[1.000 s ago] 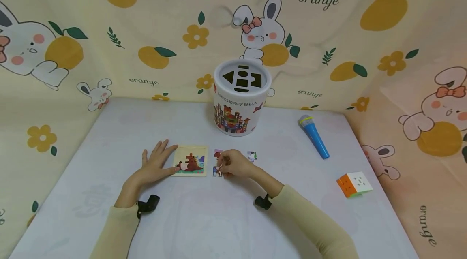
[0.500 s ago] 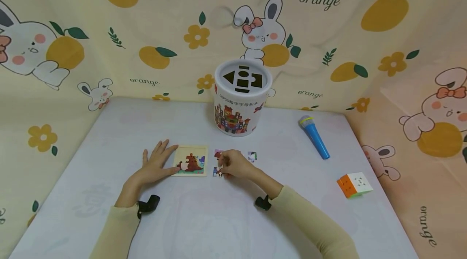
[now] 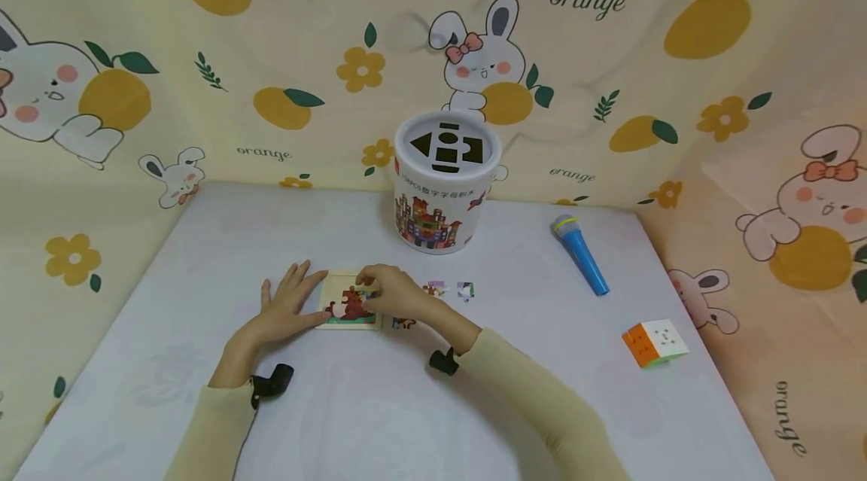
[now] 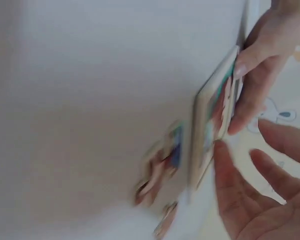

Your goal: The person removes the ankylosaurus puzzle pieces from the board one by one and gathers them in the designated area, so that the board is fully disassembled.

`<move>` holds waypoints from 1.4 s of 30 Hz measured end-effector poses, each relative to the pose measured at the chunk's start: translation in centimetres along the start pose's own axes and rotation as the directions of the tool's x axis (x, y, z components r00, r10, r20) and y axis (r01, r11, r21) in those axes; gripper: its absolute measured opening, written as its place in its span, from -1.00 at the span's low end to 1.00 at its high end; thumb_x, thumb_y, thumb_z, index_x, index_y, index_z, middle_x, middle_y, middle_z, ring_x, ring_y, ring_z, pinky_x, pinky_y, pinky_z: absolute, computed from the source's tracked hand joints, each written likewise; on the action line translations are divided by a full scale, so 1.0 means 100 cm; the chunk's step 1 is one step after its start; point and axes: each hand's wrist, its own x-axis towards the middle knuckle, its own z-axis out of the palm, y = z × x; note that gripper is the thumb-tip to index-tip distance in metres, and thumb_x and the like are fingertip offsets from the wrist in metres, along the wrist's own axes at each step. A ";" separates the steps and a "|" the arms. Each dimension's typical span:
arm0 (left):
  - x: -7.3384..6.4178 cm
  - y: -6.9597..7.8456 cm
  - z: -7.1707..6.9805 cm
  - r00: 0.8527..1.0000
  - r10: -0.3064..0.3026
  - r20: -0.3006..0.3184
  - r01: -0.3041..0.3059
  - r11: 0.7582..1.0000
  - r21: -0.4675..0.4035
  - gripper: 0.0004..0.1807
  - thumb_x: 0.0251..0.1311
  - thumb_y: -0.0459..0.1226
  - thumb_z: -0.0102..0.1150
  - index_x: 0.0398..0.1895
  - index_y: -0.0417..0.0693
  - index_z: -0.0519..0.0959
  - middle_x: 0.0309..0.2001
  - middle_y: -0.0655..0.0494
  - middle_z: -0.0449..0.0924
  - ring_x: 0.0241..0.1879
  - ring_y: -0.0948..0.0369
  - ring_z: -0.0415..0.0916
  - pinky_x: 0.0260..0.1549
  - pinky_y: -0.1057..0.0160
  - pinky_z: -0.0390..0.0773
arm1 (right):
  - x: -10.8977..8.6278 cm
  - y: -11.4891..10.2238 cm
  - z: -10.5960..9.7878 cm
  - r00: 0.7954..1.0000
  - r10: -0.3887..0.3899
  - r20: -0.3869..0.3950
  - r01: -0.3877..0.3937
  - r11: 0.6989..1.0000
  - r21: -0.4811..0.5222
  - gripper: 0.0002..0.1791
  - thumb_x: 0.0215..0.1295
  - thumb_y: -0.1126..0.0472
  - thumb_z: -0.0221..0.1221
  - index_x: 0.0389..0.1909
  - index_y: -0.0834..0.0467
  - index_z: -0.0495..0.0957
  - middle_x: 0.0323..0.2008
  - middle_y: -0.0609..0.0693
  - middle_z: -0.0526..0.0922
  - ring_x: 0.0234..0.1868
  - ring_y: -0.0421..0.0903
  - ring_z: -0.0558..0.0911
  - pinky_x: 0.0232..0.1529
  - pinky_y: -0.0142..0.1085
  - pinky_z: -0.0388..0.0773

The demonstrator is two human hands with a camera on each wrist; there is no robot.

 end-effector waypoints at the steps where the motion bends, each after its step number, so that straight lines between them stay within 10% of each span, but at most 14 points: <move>1: 0.000 0.000 0.000 1.000 0.005 0.000 -0.005 1.000 -0.004 -0.13 0.22 0.07 0.28 0.51 -0.06 0.19 0.56 -0.32 -0.23 0.52 -0.28 -0.41 0.22 -0.47 -0.61 | 0.004 -0.002 0.002 1.000 0.004 0.015 -0.004 0.999 -0.044 -0.57 0.26 0.28 0.35 0.15 0.21 0.55 0.06 0.13 0.61 -0.15 -0.08 0.62 -0.15 -0.30 0.57; 7: 0.001 -0.002 0.000 1.000 0.018 0.007 -0.018 1.000 -0.004 -0.14 0.24 0.06 0.26 0.52 -0.04 0.17 0.57 -0.31 -0.26 0.53 -0.27 -0.42 0.21 -0.47 -0.61 | 0.019 -0.012 0.010 0.999 0.020 0.040 -0.012 0.985 -0.171 -0.47 0.28 0.18 0.35 0.25 0.14 0.50 0.09 0.12 0.51 -0.15 -0.12 0.58 -0.15 -0.33 0.56; 42: -0.004 0.001 -0.003 1.000 0.015 0.014 -0.015 1.000 -0.023 -0.14 0.25 0.01 0.29 0.52 -0.06 0.16 0.57 -0.31 -0.27 0.53 -0.26 -0.45 0.23 -0.44 -0.65 | 0.032 -0.019 0.034 0.997 0.053 -0.052 -0.060 0.989 -0.138 -0.68 0.16 0.40 0.34 -0.06 0.18 0.56 -0.21 0.00 0.36 -0.40 -0.16 0.44 -0.42 -0.43 0.38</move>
